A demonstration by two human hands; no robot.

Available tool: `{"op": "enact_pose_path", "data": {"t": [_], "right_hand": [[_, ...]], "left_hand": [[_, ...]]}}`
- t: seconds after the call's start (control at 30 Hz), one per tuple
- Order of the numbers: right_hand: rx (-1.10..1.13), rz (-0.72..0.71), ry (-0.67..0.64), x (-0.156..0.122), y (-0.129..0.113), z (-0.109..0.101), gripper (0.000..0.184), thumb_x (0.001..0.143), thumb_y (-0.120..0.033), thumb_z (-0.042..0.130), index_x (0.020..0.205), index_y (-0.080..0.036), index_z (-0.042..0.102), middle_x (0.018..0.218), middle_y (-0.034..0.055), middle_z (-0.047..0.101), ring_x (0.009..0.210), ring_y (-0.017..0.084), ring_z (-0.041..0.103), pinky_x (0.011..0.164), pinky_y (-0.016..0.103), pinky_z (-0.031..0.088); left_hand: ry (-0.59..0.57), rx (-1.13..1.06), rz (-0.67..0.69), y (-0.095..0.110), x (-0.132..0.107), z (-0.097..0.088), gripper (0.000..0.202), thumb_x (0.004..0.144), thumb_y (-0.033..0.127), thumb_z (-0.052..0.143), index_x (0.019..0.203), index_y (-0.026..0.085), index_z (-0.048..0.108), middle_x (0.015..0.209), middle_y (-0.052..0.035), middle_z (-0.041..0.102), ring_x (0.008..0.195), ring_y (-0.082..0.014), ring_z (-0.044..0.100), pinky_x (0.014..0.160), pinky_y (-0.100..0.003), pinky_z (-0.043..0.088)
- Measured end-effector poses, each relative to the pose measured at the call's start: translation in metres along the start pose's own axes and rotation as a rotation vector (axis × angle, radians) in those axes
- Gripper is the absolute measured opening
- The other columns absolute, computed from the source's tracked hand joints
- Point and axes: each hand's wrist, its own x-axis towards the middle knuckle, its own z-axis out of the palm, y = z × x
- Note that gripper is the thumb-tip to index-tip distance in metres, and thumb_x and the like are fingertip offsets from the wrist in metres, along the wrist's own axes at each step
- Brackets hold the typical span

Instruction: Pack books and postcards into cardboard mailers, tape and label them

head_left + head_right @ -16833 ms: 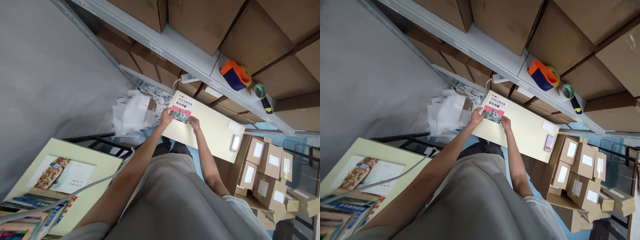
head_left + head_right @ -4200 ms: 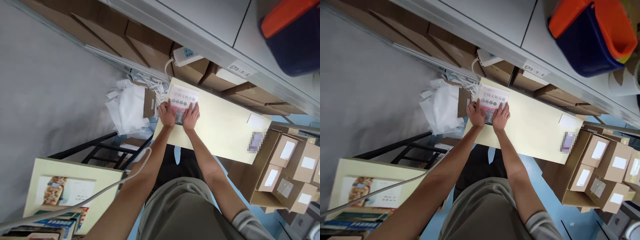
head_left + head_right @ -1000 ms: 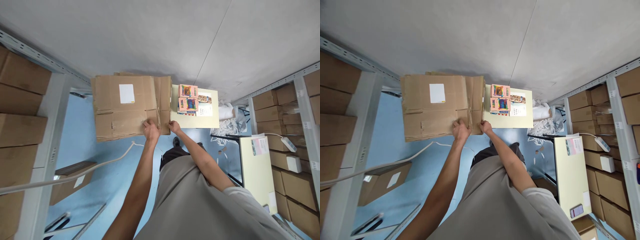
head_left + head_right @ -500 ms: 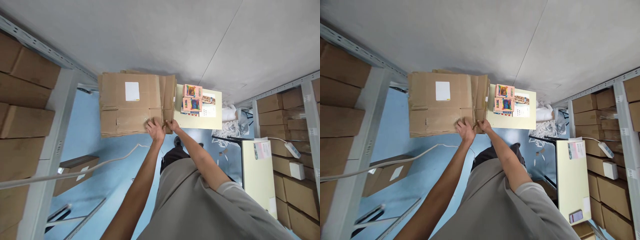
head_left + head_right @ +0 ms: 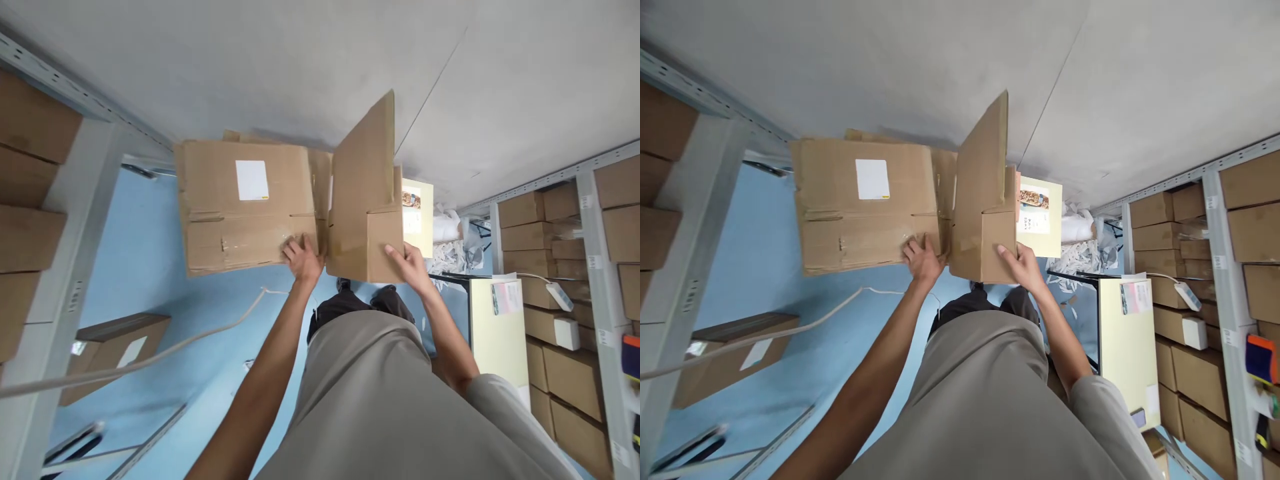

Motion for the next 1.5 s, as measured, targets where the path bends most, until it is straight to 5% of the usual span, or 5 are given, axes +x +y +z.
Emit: {"op": "enact_pose_path", "data": {"t": [0.27, 0.47, 1.03, 1.27, 1.5], "right_hand": [[-0.08, 0.093, 0.237, -0.111, -0.043, -0.106, 0.056, 0.092, -0.077, 0.082, 0.085, -0.022, 0.079, 0.084, 0.0056, 0.077, 0.072, 0.022, 0.07, 0.063, 0.031, 0.056], [-0.046, 0.173, 0.615, -0.206, -0.009, -0.155, 0.052, 0.085, -0.071, 0.09, 0.094, -0.02, 0.082, 0.091, 0.0045, 0.081, 0.083, 0.025, 0.072, 0.072, 0.033, 0.059], [-0.156, 0.421, 1.503, -0.458, 0.229, -0.298, 0.098, 0.09, -0.083, 0.071, 0.16, -0.016, 0.058, 0.16, 0.0297, 0.065, 0.142, 0.039, 0.069, 0.115, 0.062, 0.061], [-0.068, 0.428, 1.64, -0.533, 0.256, -0.374, 0.124, 0.087, -0.072, 0.081, 0.186, -0.03, 0.019, 0.181, 0.0223, 0.044, 0.113, 0.025, 0.081, 0.109, 0.047, 0.067], [0.072, 0.524, 1.791, -0.568, 0.273, -0.385, 0.095, 0.088, -0.076, 0.08, 0.164, -0.024, 0.056, 0.159, 0.0206, 0.066, 0.116, 0.029, 0.079, 0.102, 0.046, 0.068]], "left_hand": [[-0.009, -0.925, 0.035, 0.077, 0.034, -0.013, 0.053, 0.11, 0.056, 0.059, 0.14, 0.015, 0.073, 0.152, -0.0216, 0.072, 0.15, -0.032, 0.063, 0.133, -0.051, 0.044], [-0.386, -1.351, 0.102, 0.199, 0.002, 0.009, 0.061, 0.073, 0.07, 0.095, 0.107, 0.021, 0.081, 0.118, -0.009, 0.083, 0.12, -0.0275, 0.074, 0.112, -0.04, 0.057], [-0.663, -0.428, 1.458, 0.505, -0.317, 0.116, 0.031, 0.102, 0.046, 0.067, 0.116, 0.021, 0.081, 0.102, -0.0038, 0.081, 0.092, -0.0235, 0.071, 0.086, -0.031, 0.054], [-0.698, 0.011, 2.041, 0.565, -0.454, 0.199, 0.028, 0.11, 0.03, 0.061, 0.122, 0.025, 0.087, 0.122, -0.0116, 0.085, 0.119, -0.0326, 0.075, 0.105, -0.045, 0.055], [-0.856, 0.162, 2.188, 0.591, -0.517, 0.247, 0.028, 0.111, 0.029, 0.063, 0.125, 0.025, 0.086, 0.112, -0.0106, 0.086, 0.111, -0.0335, 0.076, 0.102, -0.048, 0.055]]}}
